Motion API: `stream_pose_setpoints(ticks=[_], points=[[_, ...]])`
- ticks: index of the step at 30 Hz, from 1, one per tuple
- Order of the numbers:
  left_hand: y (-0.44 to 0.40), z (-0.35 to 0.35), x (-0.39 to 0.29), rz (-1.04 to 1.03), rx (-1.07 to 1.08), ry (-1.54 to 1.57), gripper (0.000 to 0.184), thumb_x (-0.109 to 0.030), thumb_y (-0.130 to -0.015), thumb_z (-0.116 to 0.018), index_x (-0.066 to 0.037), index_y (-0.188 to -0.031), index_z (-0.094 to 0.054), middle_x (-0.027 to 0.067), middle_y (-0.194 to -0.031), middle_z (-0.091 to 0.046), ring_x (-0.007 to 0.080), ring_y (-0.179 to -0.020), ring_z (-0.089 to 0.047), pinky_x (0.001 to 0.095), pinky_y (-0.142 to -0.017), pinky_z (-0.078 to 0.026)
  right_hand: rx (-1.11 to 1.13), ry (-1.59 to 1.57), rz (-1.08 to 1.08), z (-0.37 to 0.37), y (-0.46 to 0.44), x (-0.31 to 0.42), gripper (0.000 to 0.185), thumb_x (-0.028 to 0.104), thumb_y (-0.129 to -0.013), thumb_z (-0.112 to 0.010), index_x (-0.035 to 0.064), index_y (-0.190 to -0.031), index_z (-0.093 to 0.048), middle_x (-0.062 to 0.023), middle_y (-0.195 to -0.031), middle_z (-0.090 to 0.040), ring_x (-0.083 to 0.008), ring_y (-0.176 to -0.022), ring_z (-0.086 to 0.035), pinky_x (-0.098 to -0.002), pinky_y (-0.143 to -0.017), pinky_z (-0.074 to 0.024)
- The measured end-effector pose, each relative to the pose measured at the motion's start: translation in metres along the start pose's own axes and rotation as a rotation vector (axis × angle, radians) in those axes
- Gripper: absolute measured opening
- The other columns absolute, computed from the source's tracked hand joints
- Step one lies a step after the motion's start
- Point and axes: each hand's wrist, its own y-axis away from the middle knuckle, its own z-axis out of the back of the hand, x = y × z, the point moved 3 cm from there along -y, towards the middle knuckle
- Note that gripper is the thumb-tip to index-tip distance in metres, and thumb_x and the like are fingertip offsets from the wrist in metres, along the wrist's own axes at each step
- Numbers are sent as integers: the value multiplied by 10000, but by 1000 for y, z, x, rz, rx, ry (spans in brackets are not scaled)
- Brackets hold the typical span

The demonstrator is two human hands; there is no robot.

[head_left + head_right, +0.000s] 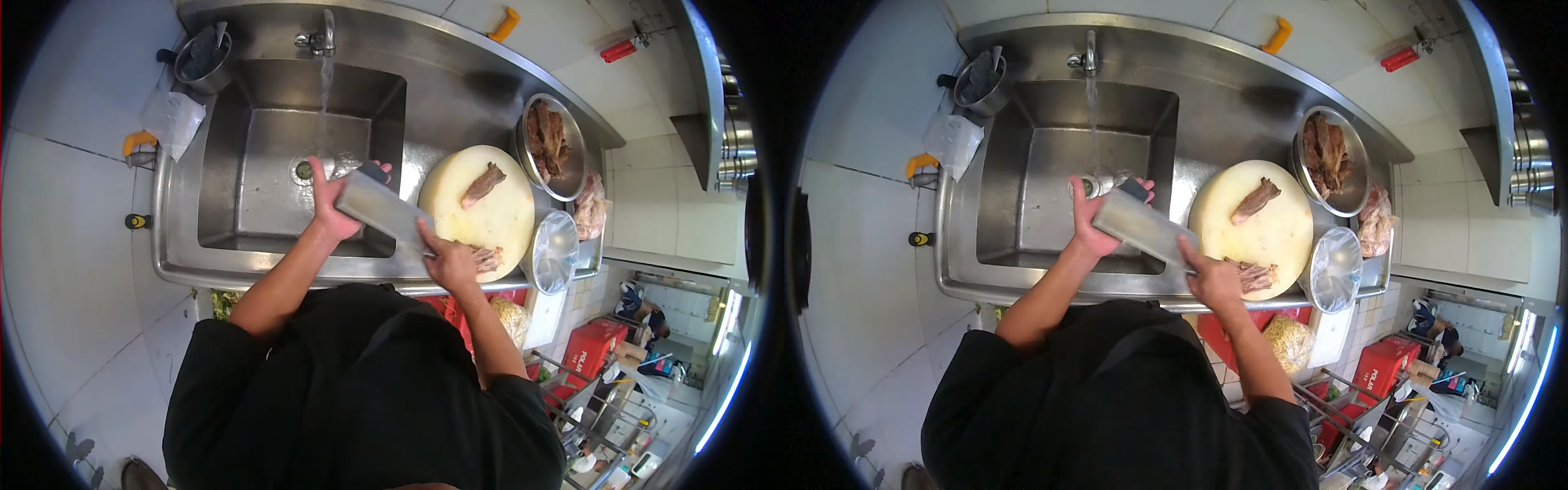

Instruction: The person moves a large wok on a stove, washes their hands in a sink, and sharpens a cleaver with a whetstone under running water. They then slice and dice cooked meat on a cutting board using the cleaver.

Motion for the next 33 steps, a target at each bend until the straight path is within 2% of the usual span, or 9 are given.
stream_pose_setpoints(ticks=[2, 9, 10, 13, 14, 17, 22, 30, 33], points=[[-5, 4, 7, 50, 30, -3, 1306, -989, -717, -329, 95, -1441, -407, 265, -1518, -430, 352, -1399, -440, 473, -1202, -297, 20, -79, 85, 0, -6, 37, 849, 100, -688, -745, 338, -1469, -514, -161, -814, -718, -339, -682, -698, -454, -670, -570], [6, 0, -8, -50, 5, 52, 1296, -979, -731, -326, 92, -1459, -381, 268, -1502, -440, 371, -1407, -424, 486, -1191, -319, -50, 8, 17, 6, -1, -7, 861, 97, -694, -744, 337, -1483, -495, -138, -814, -719, -333, -644, -682, -439, -672, -578], [3, 0, -3, -12, 69, 44, 1285, -968, -738, -344, 90, -1466, -369, 266, -1509, -431, 372, -1413, -415, 481, -1204, -302, 34, 30, -5, 2, -4, 4, 865, 106, -692, -756, 333, -1485, -493, -140, -790, -712, -327, -644, -683, -440, -667, -578], [-4, -5, 5, 66, 73, 24, 1240, -979, -722, -360, 67, -1376, -480, 200, -1431, -535, 316, -1331, -503, 452, -1176, -340, 19, -55, 158, 6, -12, 48, 861, 113, -682, -771, 312, -1477, -508, -150, -774, -706, -328, -652, -684, -440, -662, -577], [-1, -6, 2, 43, 49, -34, 1243, -985, -716, -356, 63, -1368, -494, 197, -1426, -541, 313, -1315, -518, 445, -1173, -338, 53, -11, 86, 1, -12, 39, 857, 114, -672, -778, 313, -1466, -524, -155, -792, -709, -338, -668, -686, -443, -670, -578], [7, -5, -8, -14, 97, 39, 1291, -979, -729, -324, 89, -1453, -386, 260, -1530, -409, 364, -1414, -412, 502, -1206, -285, -85, -43, 5, -3, -6, -12, 843, 113, -675, -778, 330, -1453, -536, -161, -801, -711, -346, -681, -689, -445, -683, -579], [-2, -4, 7, 43, 2, 1, 1284, -971, -738, -330, 101, -1439, -403, 269, -1515, -428, 353, -1417, -415, 488, -1214, -272, 49, -40, 87, 0, -13, 37, 844, 117, -713, -757, 354, -1479, -495, -134, -835, -725, -342, -685, -692, -456, -663, -572], [5, -3, -5, -19, 26, 30, 1321, -979, -723, -336, 118, -1457, -362, 288, -1535, -380, 385, -1424, -390, 499, -1213, -275, -10, 40, 23, 0, -1, -7, 865, 132, -679, -774, 313, -1481, -505, -127, -794, -714, -330, -653, -688, -449, -646, -566], [-6, 6, 8, 58, -1, -11, 1292, -1001, -684, -364, 79, -1384, -465, 227, -1433, -529, 335, -1292, -540, 465, -1138, -385, 34, -21, 98, -2, -10, 42, 858, 144, -681, -780, 303, -1479, -508, -132, -771, -709, -334, -654, -688, -448, -649, -566]])
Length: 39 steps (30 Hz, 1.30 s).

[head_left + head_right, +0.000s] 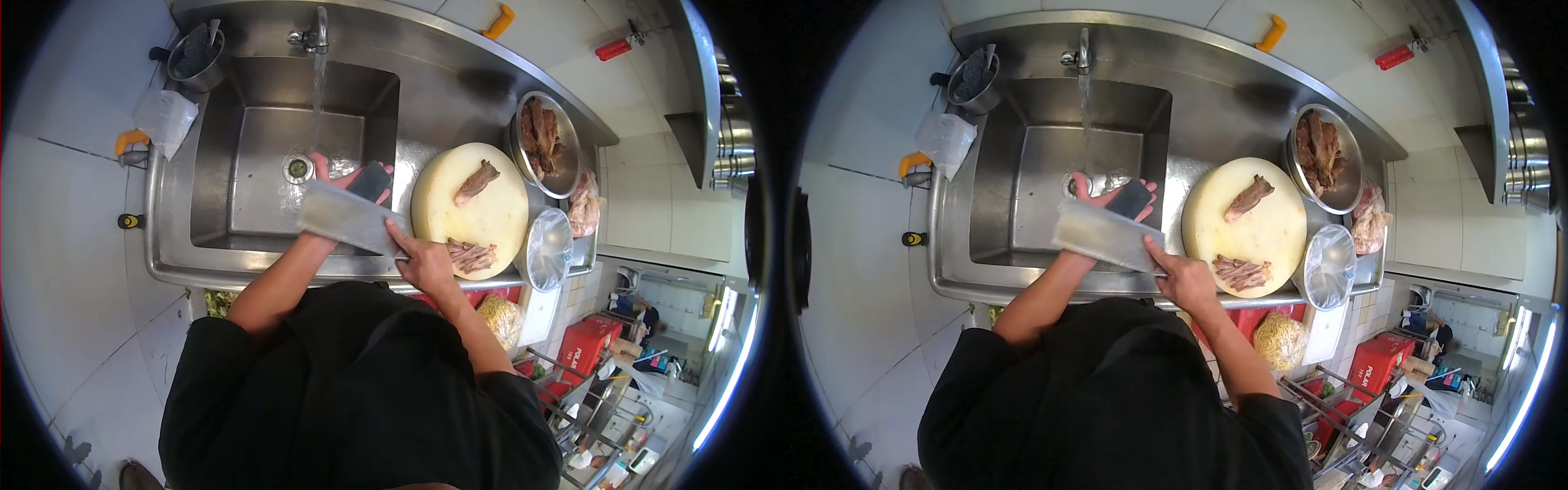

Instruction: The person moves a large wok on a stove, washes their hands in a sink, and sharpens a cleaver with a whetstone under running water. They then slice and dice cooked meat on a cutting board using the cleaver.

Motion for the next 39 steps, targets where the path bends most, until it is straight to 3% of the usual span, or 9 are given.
stream_pose_setpoints(ticks=[4, 8, 12, 19, 22, 25, 28, 31, 39], points=[[10, 1, -10, 1, 87, -7, 1319, -991, -709, -333, 97, -1452, -394, 263, -1536, -397, 375, -1425, -390, 495, -1211, -276, -18, 74, -136, 5, 13, -29, 830, 152, -701, -774, 314, -1472, -514, -136, -807, -728, -320, -702, -702, -421, -680, -575], [13, -1, -8, -55, -24, 30, 1318, -995, -709, -321, 92, -1449, -401, 252, -1518, -432, 374, -1396, -428, 495, -1187, -314, -15, 69, -105, 1, 21, -49, 845, 121, -704, -756, 331, -1481, -499, -126, -828, -733, -324, -717, -704, -425, -691, -580], [5, 4, 6, 34, 9, 34, 1298, -984, -712, -354, 112, -1404, -426, 274, -1482, -455, 389, -1350, -470, 500, -1172, -339, 67, -70, -44, 5, 6, 10, 838, 110, -688, -766, 333, -1460, -529, -127, -817, -722, -334, -672, -684, -428, -682, -576], [11, -3, 2, -24, -20, 45, 1293, -985, -705, -378, 95, -1416, -429, 267, -1494, -446, 388, -1367, -456, 506, -1184, -323, -17, 10, -157, 0, 23, -36, 841, 106, -681, -768, 336, -1455, -532, -132, -872, -737, -345, -682, -687, -428, -678, -574], [1, -1, 5, 49, 26, 41, 1296, -984, -709, -370, 94, -1427, -430, 270, -1514, -422, 374, -1390, -438, 500, -1194, -310, -52, -68, 20, 5, 12, 8, 837, 105, -688, -764, 335, -1458, -529, -147, -856, -729, -348, -693, -686, -432, -679, -574], [12, -11, -4, 20, 53, 18, 1237, -993, -691, -380, 65, -1313, -532, 217, -1391, -560, 325, -1291, -523, 472, -1152, -356, -57, -23, -105, 4, 22, -31, 818, 104, -693, -757, 338, -1447, -541, -155, -843, -720, -346, -697, -683, -440, -683, -573], [13, -7, -7, -53, 20, 29, 1301, -973, -726, -362, 105, -1454, -377, 282, -1524, -404, 375, -1426, -387, 491, -1213, -277, -60, 23, -156, 9, 23, -48, 799, 118, -705, -758, 351, -1440, -548, -133, -834, -717, -343, -697, -684, -447, -700, -573], [7, -4, 3, 4, -6, 13, 1302, -979, -730, -328, 99, -1456, -387, 264, -1519, -421, 370, -1415, -401, 494, -1202, -288, -6, -56, -98, 3, 15, -6, 805, 117, -702, -763, 374, -1434, -549, -125, -851, -720, -339, -713, -692, -446, -689, -574], [9, -7, 3, -19, -39, 44, 1305, -993, -701, -353, 94, -1418, -437, 251, -1513, -440, 370, -1380, -447, 484, -1178, -328, -53, 63, -123, 5, 24, -52, 811, 135, -695, -770, 332, -1448, -541, -133, -851, -728, -327, -715, -699, -438, -692, -573]])
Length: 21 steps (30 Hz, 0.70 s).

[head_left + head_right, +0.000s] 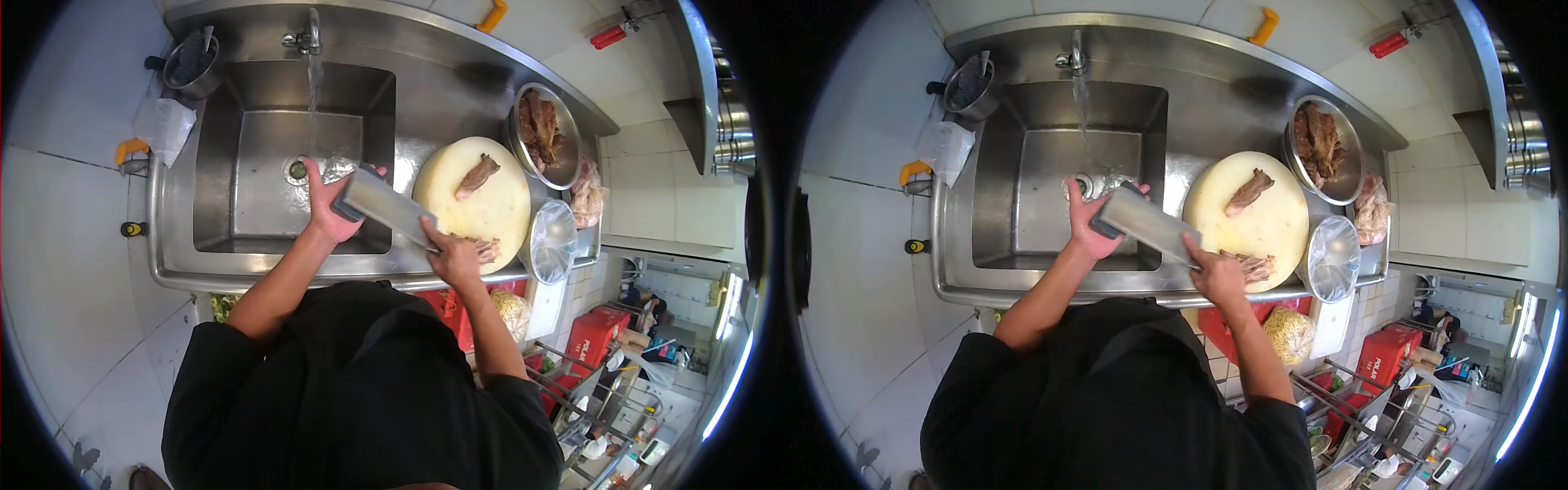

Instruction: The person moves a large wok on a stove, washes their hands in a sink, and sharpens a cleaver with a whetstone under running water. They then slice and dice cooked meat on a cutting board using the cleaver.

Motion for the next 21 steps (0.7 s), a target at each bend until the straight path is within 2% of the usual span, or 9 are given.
stream_pose_setpoints(ticks=[4, 8, 10, 13, 15, 19, 21], points=[[-7, 7, 3, 39, 38, -46, 1287, -986, -713, -355, 95, -1406, -442, 269, -1495, -449, 352, -1393, -441, 484, -1182, -327, 68, -62, 87, 4, -4, 54, 817, 135, -701, -762, 319, -1462, -529, -120, -825, -730, -311, -697, -697, -440, -707, -570], [3, 1, -7, 9, 39, -38, 1282, -979, -725, -342, 100, -1410, -436, 271, -1473, -471, 352, -1390, -444, 493, -1196, -299, -10, 56, -27, -3, 5, -8, 821, 121, -702, -766, 324, -1462, -530, -118, -840, -734, -299, -700, -704, -441, -720, -570], [2, 5, -4, 9, 75, 11, 1289, -981, -719, -346, 99, -1418, -426, 272, -1476, -469, 361, -1384, -449, 503, -1199, -290, 12, 14, -17, 3, 2, 3, 815, 116, -697, -773, 326, -1451, -544, -112, -844, -735, -301, -697, -703, -440, -713, -570], [-11, 11, 7, 42, 4, -46, 1300, -986, -709, -348, 97, -1426, -419, 265, -1500, -447, 372, -1383, -447, 503, -1203, -286, -4, -72, 52, 1, 1, 34, 817, 113, -684, -787, 335, -1437, -558, -102, -835, -731, -313, -682, -693, -443, -693, -566], [-9, 11, 2, 64, 66, -38, 1304, -989, -701, -352, 88, -1432, -420, 256, -1522, -424, 376, -1389, -439, 507, -1210, -272, -3, -101, 103, 5, 0, 45, 826, 119, -681, -793, 338, -1441, -552, -100, -828, -727, -316, -678, -690, -443, -686, -566], [2, 1, -7, 7, 55, -15, 1273, -983, -719, -353, 72, -1425, -443, 253, -1502, -449, 374, -1374, -455, 514, -1187, -306, -13, 32, -75, 3, 3, -13, 835, 133, -689, -794, 341, -1455, -533, -110, -815, -720, -309, -706, -695, -443, -687, -572], [-5, 8, -2, 4, 48, -6, 1263, -981, -724, -353, 71, -1415, -456, 250, -1493, -463, 371, -1371, -458, 514, -1181, -312, -17, -35, -14, 0, 3, -1, 831, 131, -693, -790, 329, -1457, -532, -111, -837, -722, -313, -714, -693, -439, -693, -571]])
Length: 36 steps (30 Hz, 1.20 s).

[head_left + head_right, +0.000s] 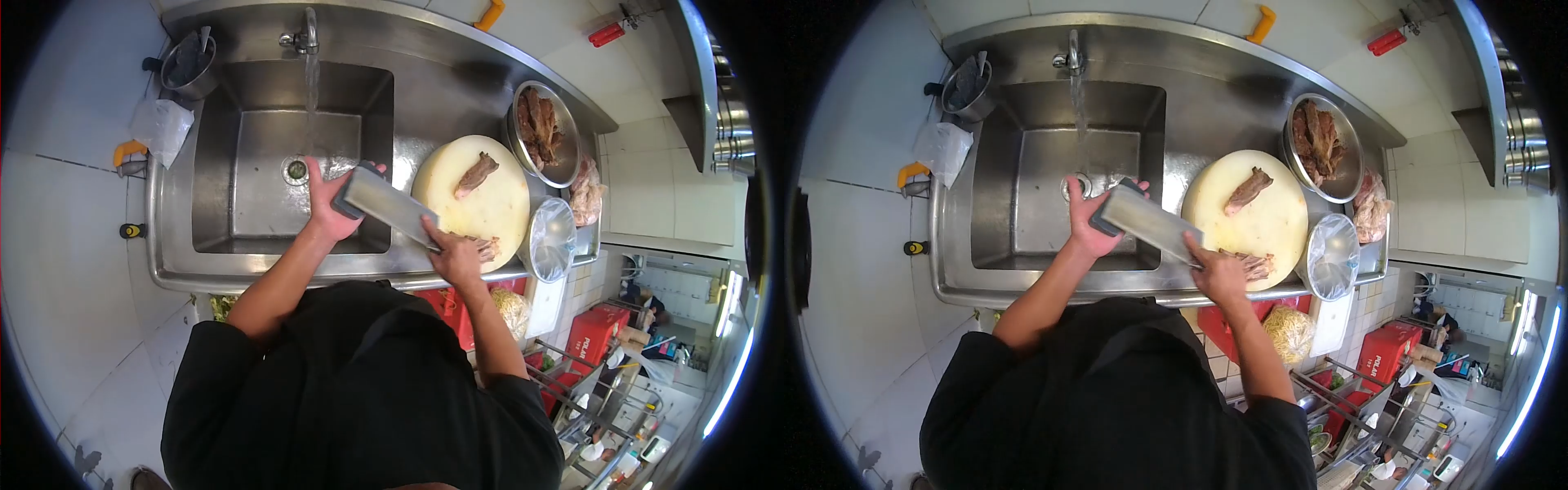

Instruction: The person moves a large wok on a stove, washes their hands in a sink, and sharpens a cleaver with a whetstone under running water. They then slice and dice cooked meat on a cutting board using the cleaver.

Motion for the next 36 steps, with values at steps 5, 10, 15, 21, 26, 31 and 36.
stream_pose_setpoints(ticks=[5, 10, 15, 21, 26, 31, 36], points=[[-3, -14, 7, 74, -13, -27, 1159, -988, -688, -406, 10, -1242, -605, 184, -1333, -613, 307, -1121, -634, 477, -1013, -497, 1, -95, 103, 2, -11, 50, 836, 117, -694, -786, 326, -1461, -528, -113, -842, -722, -319, -726, -699, -427, -702, -574], [4, -11, -6, -19, -4, 4, 1232, -966, -724, -384, 73, -1378, -492, 240, -1473, -491, 353, -1371, -460, 488, -1187, -320, -27, -19, -28, 6, -8, -3, 836, 111, -678, -788, 337, -1445, -545, -122, -875, -732, -328, -707, -700, -440, -674, -573], [-6, -13, 10, 74, -2, -60, 1205, -984, -725, -343, 34, -1339, -537, 195, -1415, -554, 318, -1247, -562, 452, -1129, -384, 56, -63, 96, 5, -12, 60, 808, 109, -697, -768, 322, -1445, -550, -108, -825, -730, -313, -704, -699, -455, -675, -563], [0, -13, 4, 7, 14, 13, 1197, -973, -710, -410, 42, -1334, -527, 212, -1378, -562, 348, -1263, -541, 494, -1114, -395, 12, -1, -15, 3, -5, -6, 791, 119, -707, -756, 318, -1445, -549, -122, -814, -721, -323, -716, -698, -459, -690, -564], [-9, -9, 12, 115, 70, -38, 1188, -971, -707, -420, 28, -1343, -522, 176, -1386, -572, 293, -1205, -589, 458, -1050, -470, 66, -106, 84, 7, -13, 59, 775, 129, -707, -769, 320, -1430, -566, -138, -817, -709, -339, -712, -687, -459, -680, -553], [5, -13, -7, -44, -45, -7, 1264, -973, -743, -321, 97, -1402, -455, 258, -1499, -454, 368, -1391, -439, 489, -1203, -280, 1, -3, -24, 5, -1, -10, 785, 113, -710, -754, 320, -1440, -554, -141, -847, -726, -335, -706, -697, -451, -694, -578], [-8, -10, 12, 47, 10, -62, 1173, -976, -717, -404, 32, -1300, -547, 198, -1387, -571, 303, -1167, -603, 443, -1074, -443, -17, -181, 55, -1, -7, 43, 770, 107, -708, -767, 350, -1413, -574, -154, -864, -718, -345, -702, -689, -438, -685, -574]])
